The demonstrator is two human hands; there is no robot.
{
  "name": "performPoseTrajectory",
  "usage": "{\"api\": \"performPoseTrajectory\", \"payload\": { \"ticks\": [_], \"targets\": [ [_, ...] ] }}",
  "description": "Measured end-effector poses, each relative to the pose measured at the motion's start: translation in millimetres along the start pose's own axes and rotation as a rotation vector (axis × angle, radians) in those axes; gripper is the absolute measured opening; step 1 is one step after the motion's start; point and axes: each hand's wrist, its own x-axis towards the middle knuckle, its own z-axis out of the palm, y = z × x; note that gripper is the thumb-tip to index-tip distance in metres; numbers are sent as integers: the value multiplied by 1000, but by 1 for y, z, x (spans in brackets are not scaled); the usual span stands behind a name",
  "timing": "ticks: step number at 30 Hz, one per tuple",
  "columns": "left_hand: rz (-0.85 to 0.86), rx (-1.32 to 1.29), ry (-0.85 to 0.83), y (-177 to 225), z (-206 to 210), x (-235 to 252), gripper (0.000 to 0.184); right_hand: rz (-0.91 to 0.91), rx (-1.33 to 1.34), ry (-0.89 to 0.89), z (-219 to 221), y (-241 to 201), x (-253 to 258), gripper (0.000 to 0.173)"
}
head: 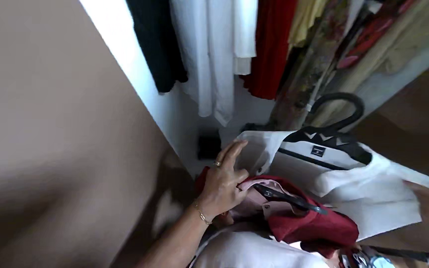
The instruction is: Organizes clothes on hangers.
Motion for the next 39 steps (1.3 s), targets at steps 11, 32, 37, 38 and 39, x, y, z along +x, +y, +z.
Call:
{"api": "performPoseTrajectory", "payload": {
  "ticks": [11,32,37,38,39],
  "targets": [
    [66,-168,-524,60,70,35,19,45,119,-18,-67,3,-82,31],
    [597,-277,-642,90,150,68,14,1527,216,206,-5,-87,-161,17],
    [583,-259,-705,76,163,84,15,1466,193,353,-27,-92,-197,12],
    [596,-256,-720,73,165,87,15,1470,216,426,-35,-92,-204,10],
    [614,-253,-747,71,167,90,15,1487,237,502,-44,-93,-208,9]
  ]
}}
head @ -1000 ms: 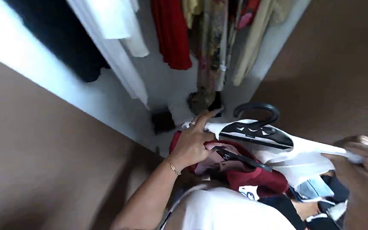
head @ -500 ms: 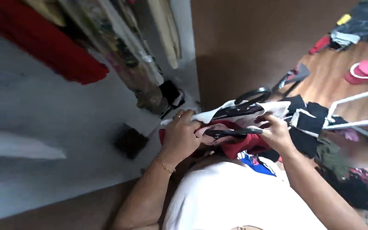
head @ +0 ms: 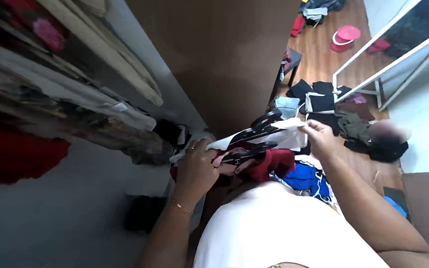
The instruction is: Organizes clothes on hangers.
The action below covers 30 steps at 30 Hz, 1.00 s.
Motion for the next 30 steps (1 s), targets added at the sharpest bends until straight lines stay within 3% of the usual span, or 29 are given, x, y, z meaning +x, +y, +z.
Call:
{"api": "performPoseTrajectory", "payload": {
  "ticks": [2,4,10,13,15,18,21,22,24,26,30],
  "targets": [
    [33,-15,-88,-4,0,3,15,13,77,56,-16,-1,1,5],
    [86,-51,-193,-4,0,6,14,-82,29,56,-28,-2,1,14],
    [332,-132,-258,-10,8,17,18,-518,-603,51,-65,0,23,20],
    [324,-149,-245,-9,8,21,17,-490,-722,-13,-67,24,26,17],
    [299,-152,-247,-10,5,25,17,-331,-674,-122,-62,30,16,24],
    [242,-192,-278,-12,3,28,21,-148,-345,-291,-59,23,-6,35],
    [224,-232,-315,-5,8,31,22,-211,-214,-561,-49,6,-30,42],
    [230,-249,-324,-2,11,33,23,-276,-258,-585,-44,3,-36,34],
    [228,-269,-361,4,13,40,22,-405,-338,-519,-39,5,-38,20],
    [224,-277,-390,7,13,45,22,-477,-330,-462,-39,8,-32,20],
    [268,-321,-371,12,25,49,26,-440,-306,-501,-57,3,-29,21]
  ]
}}
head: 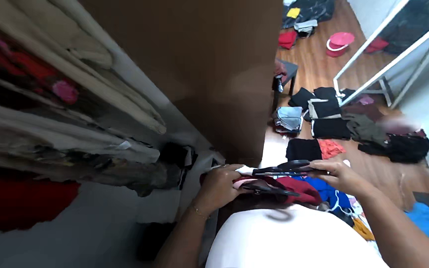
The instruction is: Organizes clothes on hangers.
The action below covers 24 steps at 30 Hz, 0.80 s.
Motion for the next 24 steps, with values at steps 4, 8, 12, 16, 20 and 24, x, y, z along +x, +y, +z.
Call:
{"api": "performPoseTrajectory", "payload": {
  "ticks": [4,8,12,16,20,24],
  "targets": [
    [27,12,-1,0,14,8,23,69,-64,-34,-22,0,-10,23],
    [22,69,30,-2,18,12,24,220,-117,9,-58,4,-44,22],
    [42,82,57,-2,21,16,28,395,-135,127,-105,5,-108,15],
    [83,53,95,2,22,25,23,791,-139,347,-134,16,-190,20],
    [153,50,80,11,21,32,21,1057,-436,438,-125,31,-207,65],
    [150,67,50,23,28,41,16,631,-272,335,-69,1,-128,73]
  ]
}}
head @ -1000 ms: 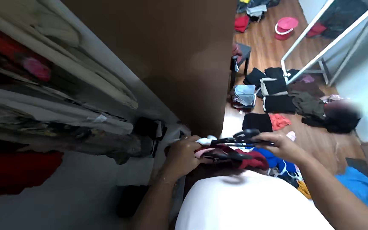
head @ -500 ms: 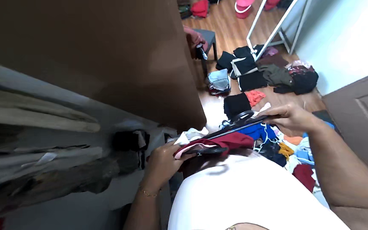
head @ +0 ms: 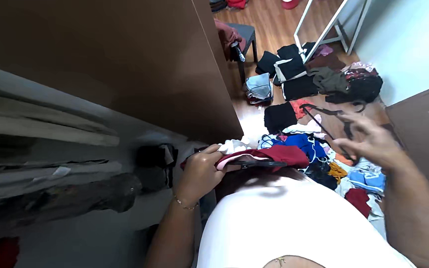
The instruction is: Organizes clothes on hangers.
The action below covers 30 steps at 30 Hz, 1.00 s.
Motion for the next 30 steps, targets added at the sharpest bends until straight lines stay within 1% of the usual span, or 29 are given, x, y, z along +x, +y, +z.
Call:
{"api": "performPoseTrajectory", "payload": {
  "ticks": [2,3,4,6,7,9,10,12,13,14,15,16,17,19,20,22,23,25,27,28,30],
  "targets": [
    [-6,18,10,4,6,4,13,-243,185,-199,40,-44,9,72],
    [-12,26,25,6,8,7,12,-342,237,-278,58,-64,13,68],
    [-22,32,40,8,10,9,11,-402,261,-315,74,-81,16,60],
    [-38,35,40,13,13,11,12,-420,296,-267,102,-103,16,37],
    [-45,28,28,14,14,12,10,-425,323,-211,114,-106,16,26],
    [-59,-23,2,14,14,10,13,-472,362,-135,126,-102,17,20],
    [-65,-74,-15,13,13,9,22,-520,369,-115,127,-97,18,18],
    [-94,-212,-30,7,9,8,49,-613,349,-81,126,-89,19,17],
    [-114,-292,1,2,9,7,56,-633,337,-64,124,-86,19,16],
    [-142,-371,66,-6,11,6,57,-641,326,-49,122,-83,18,16],
    [-191,-450,160,-14,15,6,50,-644,319,-42,120,-80,17,17],
    [-264,-505,274,-20,19,9,35,-648,316,-36,118,-78,16,18],
    [-360,-509,367,-24,22,14,28,-654,317,-37,117,-76,15,19],
    [-511,-358,454,-29,25,26,47,-678,304,-33,115,-73,12,20],
    [-561,-227,450,-29,28,31,51,-689,301,-34,114,-72,11,20],
    [-613,13,376,-29,34,41,44,-702,299,-44,115,-71,7,19],
    [-623,57,313,-30,36,44,39,-708,291,-44,115,-70,5,18],
    [-662,82,97,-34,37,51,43,-706,282,-53,117,-67,3,18],
    [-669,181,-101,-38,40,58,32,-686,282,-64,118,-64,0,17],
    [-670,234,-152,-39,41,59,28,-670,284,-66,118,-62,-1,17],
    [-663,282,-154,-42,41,59,30,-632,287,-61,116,-59,-3,17]
  ]
}}
